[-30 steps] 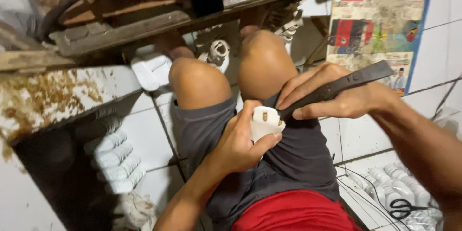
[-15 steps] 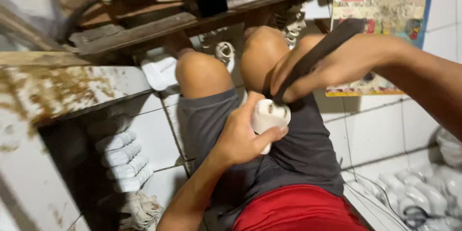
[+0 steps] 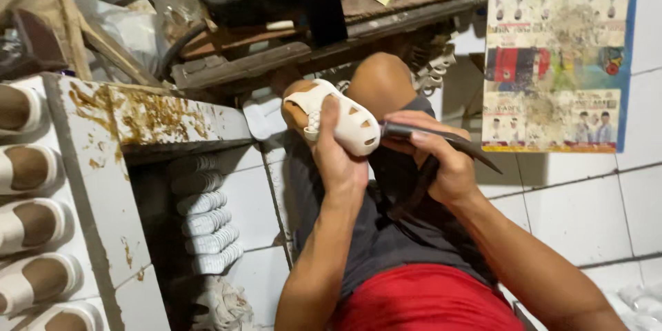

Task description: The person heats the sole of a white sandal on a gas stove, then uses a curved metal tool to smooth and shape the white straps. The person repeats this process on multiple sandals, placing finished ones aside.

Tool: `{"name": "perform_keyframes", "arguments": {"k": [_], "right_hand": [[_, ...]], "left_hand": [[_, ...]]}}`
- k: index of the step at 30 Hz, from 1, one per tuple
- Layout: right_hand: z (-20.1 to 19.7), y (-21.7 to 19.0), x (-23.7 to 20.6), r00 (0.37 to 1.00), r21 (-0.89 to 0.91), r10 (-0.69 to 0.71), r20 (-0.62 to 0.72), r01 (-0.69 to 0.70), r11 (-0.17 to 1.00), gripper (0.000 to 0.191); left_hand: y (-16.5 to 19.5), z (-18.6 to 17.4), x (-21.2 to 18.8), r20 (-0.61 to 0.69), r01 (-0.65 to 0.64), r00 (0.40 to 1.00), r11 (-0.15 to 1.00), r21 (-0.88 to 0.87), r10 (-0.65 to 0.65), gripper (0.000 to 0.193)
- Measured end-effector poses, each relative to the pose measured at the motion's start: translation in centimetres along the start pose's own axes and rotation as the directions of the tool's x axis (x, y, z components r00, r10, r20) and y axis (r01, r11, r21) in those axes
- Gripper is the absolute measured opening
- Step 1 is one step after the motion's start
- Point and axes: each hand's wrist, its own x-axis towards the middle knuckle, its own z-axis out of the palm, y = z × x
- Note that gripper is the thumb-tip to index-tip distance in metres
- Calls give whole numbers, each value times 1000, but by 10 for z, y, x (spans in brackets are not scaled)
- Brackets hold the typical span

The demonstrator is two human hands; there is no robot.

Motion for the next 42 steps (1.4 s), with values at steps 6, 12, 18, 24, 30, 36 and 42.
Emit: {"name": "perform_keyframes", "arguments": {"k": [6, 12, 18, 24, 30, 36, 42], "right_hand": [[16, -8, -2, 998, -94, -4, -58, -2, 996, 38], [15, -9, 1, 986, -645, -169, 9, 134, 752, 28], [13, -20, 14, 975, -53, 198, -101, -204, 977, 26], [3, -39, 29, 978, -697, 203, 50, -111, 709, 27], [-8, -38, 45, 926, -407, 377, -18, -351, 844, 27], [-10, -45, 54, 916, -681, 382, 125, -201, 705, 26], [-10, -45, 68, 933, -690, 328, 145, -142, 710, 28]], "left_hand": [[-20, 17, 11, -146, -201, 965, 972, 123, 218, 45], [-29, 11, 14, -71, -333, 927, 897, 291, 367, 42], [-25, -11, 9, 131, -417, 907, 810, 413, 400, 65], [-16, -14, -5, 191, -365, 931, 754, 546, 313, 76], [-2, -17, 1, 354, -461, 888, 593, 660, 295, 90], [6, -32, 2, 463, -501, 864, 420, 756, 198, 92], [7, -34, 3, 508, -527, 847, 380, 760, 159, 90]]}}
